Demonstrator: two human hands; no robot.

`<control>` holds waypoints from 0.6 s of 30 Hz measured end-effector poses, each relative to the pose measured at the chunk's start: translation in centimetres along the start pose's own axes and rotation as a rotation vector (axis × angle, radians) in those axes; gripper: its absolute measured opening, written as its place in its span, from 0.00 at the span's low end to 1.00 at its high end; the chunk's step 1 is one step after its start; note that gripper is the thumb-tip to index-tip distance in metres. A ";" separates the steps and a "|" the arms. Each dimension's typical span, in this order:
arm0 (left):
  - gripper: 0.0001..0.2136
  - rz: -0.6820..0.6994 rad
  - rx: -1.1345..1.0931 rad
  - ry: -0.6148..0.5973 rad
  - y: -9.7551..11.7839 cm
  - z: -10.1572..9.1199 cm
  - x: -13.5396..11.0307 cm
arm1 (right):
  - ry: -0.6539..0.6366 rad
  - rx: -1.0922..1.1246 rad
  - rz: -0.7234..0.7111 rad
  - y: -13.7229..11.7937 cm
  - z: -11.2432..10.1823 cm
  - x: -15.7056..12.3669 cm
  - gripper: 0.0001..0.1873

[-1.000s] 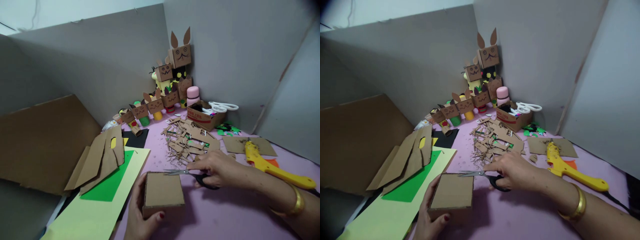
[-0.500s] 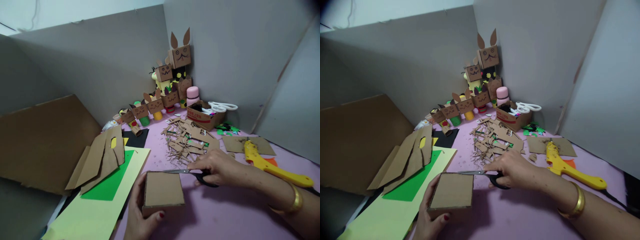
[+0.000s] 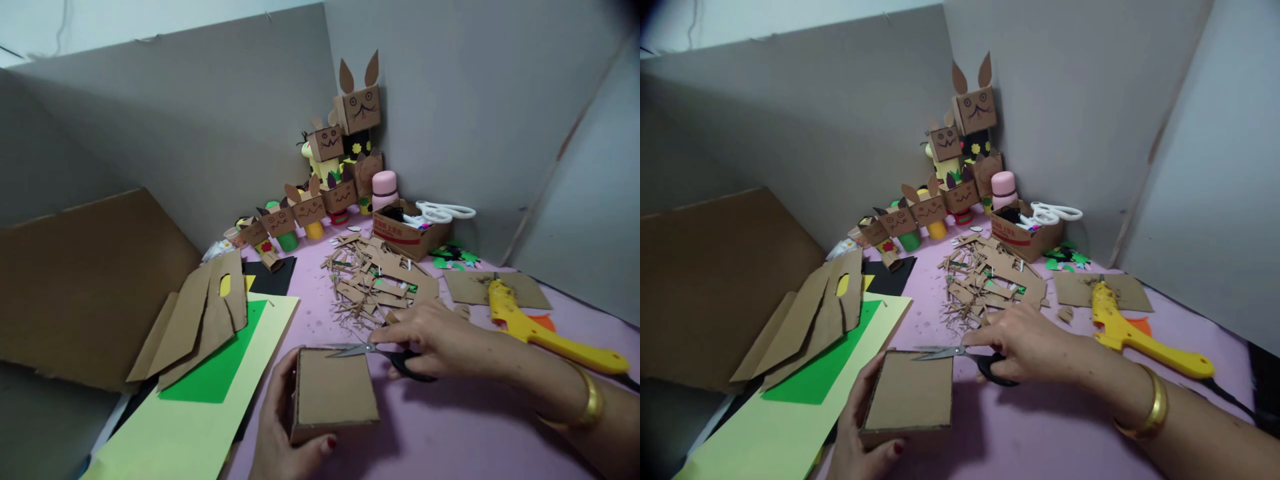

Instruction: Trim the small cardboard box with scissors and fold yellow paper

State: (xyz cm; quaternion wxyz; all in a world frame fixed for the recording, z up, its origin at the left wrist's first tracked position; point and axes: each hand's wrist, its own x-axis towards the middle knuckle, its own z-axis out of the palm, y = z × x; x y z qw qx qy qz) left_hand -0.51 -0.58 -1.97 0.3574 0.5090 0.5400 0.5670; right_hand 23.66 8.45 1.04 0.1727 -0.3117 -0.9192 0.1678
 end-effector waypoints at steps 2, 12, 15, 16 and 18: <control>0.41 -0.020 -0.002 0.004 0.1 0.1 -0.1 | -0.009 0.024 -0.016 -0.1 0.1 0.1 0.12; 0.43 -0.022 0.022 -0.003 -0.1 -0.1 -0.2 | 0.003 0.074 -0.059 0.3 0.4 0.1 0.09; 0.42 -0.011 0.045 -0.037 -0.5 -0.7 0.0 | -0.014 0.085 -0.046 0.3 0.4 0.2 0.10; 0.42 -0.005 0.054 -0.062 -0.6 -0.9 0.1 | -0.017 0.085 -0.046 0.3 0.4 0.2 0.10; 0.42 0.003 0.073 -0.116 -0.9 -1.4 0.3 | -0.021 0.071 -0.043 0.1 0.4 0.2 0.12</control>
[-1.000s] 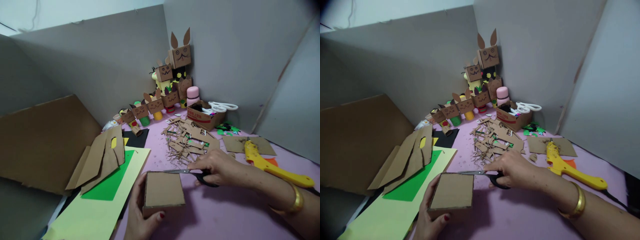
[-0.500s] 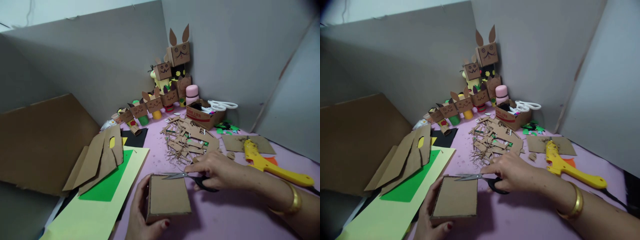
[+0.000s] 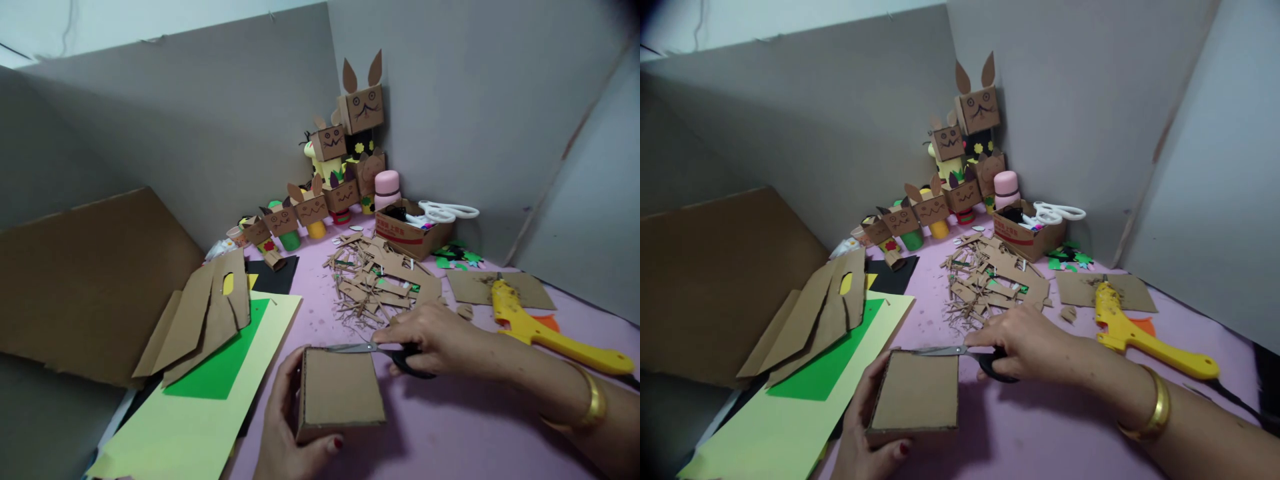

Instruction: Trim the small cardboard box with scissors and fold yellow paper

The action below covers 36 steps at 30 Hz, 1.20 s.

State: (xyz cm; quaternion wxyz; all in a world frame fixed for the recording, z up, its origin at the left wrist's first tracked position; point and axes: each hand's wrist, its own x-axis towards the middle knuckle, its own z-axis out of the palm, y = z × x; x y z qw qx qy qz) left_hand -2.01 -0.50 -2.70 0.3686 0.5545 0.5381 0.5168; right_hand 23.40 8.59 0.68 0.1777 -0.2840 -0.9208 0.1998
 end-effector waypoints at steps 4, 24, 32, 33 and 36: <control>0.43 -0.004 0.004 -0.051 -0.4 -0.2 0.1 | -0.016 -0.047 0.017 -0.4 0.0 0.0 0.14; 0.41 0.046 -0.054 -0.067 -0.2 1.0 -0.3 | -0.001 0.035 0.019 -0.5 0.6 0.0 0.18; 0.35 0.413 0.259 0.160 -1.4 -0.6 1.0 | 0.054 0.035 0.094 0.1 0.6 -0.1 0.20; 0.35 0.463 0.289 0.166 -1.4 -0.9 1.3 | 0.045 0.045 0.076 0.1 0.5 -0.1 0.20; 0.35 0.628 0.396 0.204 -1.8 -1.6 1.9 | 0.024 0.035 0.036 0.2 0.6 -0.1 0.21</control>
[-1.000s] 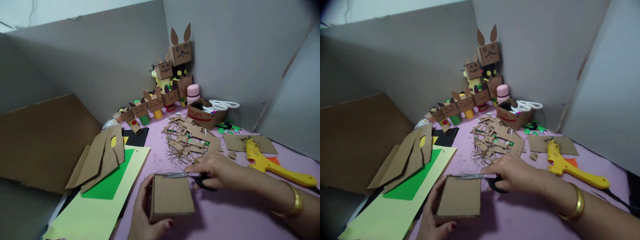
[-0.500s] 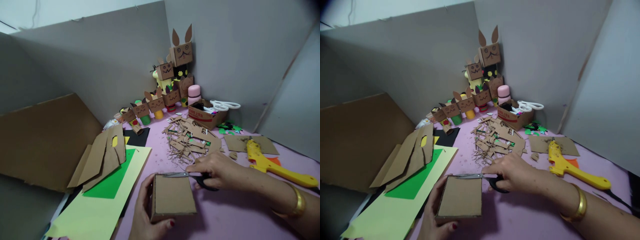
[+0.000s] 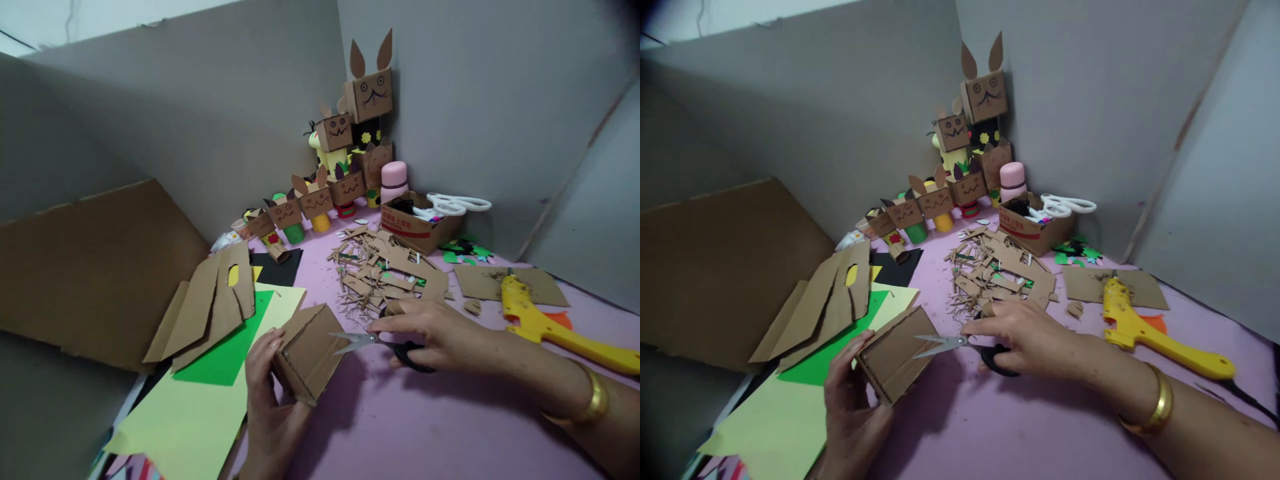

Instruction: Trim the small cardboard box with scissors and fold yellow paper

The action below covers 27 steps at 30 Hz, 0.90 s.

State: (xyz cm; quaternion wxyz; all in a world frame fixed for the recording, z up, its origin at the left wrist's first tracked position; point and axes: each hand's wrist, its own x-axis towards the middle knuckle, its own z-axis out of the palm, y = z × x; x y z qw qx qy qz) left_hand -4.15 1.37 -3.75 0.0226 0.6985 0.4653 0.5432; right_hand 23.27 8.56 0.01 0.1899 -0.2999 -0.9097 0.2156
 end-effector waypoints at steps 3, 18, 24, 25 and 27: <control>0.34 0.117 0.065 0.057 -0.7 -0.3 0.2 | -0.037 -0.057 -0.020 0.5 0.3 0.1 0.25; 0.35 -0.517 -0.242 -0.069 1.8 0.9 -0.2 | 0.082 -0.047 -0.184 0.4 2.1 -0.2 0.24; 0.36 -0.652 -0.268 -0.105 2.4 0.6 0.8 | -0.020 -0.024 -0.111 0.3 0.8 -0.4 0.23; 0.37 -0.662 -0.268 -0.108 2.5 0.5 0.9 | -0.029 -0.023 -0.104 0.2 0.6 -0.5 0.23; 0.37 -0.669 -0.266 -0.093 2.6 0.5 0.9 | -0.043 -0.032 -0.087 0.1 0.2 -0.6 0.23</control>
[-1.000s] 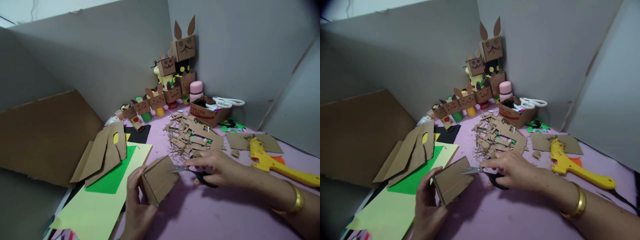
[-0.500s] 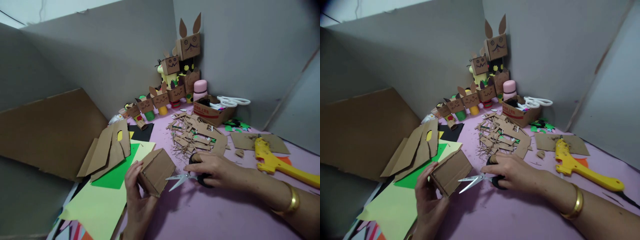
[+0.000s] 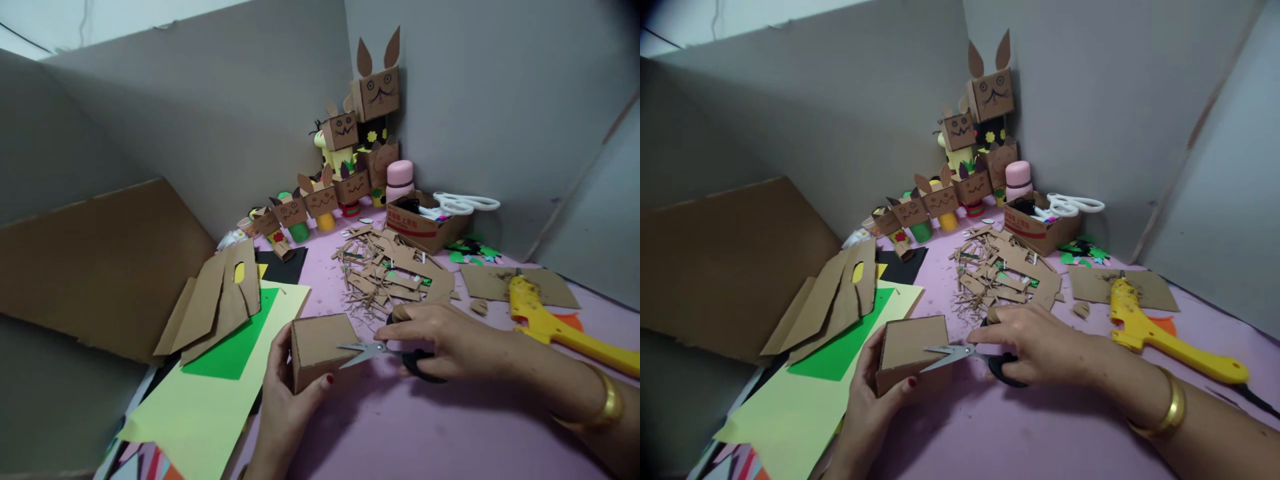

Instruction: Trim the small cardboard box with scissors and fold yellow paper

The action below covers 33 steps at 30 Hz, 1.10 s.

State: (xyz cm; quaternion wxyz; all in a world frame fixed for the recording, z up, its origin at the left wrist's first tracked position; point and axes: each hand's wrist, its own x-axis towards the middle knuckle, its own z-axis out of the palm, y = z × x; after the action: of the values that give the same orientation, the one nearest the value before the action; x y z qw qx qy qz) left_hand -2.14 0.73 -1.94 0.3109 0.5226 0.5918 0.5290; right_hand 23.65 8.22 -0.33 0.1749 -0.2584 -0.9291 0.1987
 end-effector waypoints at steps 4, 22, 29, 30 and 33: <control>0.37 0.027 0.008 0.001 -0.1 0.0 -0.1 | -0.028 -0.018 0.004 -0.2 -0.3 0.0 0.23; 0.39 -0.029 -0.016 0.000 0.7 0.4 -0.4 | 0.057 -0.096 -0.133 -0.2 0.4 -0.2 0.20; 0.38 -0.002 -0.026 -0.020 0.2 0.2 -0.2 | 0.072 -0.113 -0.148 -0.5 0.1 -0.4 0.19; 0.38 0.007 -0.024 -0.027 0.1 0.1 -0.2 | 0.062 -0.116 -0.136 -0.7 0.0 -0.4 0.20; 0.38 0.002 0.010 -0.059 0.0 -0.1 -0.2 | 0.013 -0.127 -0.084 -1.2 -0.2 -0.5 0.23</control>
State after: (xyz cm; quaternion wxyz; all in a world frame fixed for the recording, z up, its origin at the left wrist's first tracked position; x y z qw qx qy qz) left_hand -2.18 0.56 -1.99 0.3250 0.5401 0.5845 0.5110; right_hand 23.62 7.09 0.28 0.1721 -0.2312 -0.9487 0.1302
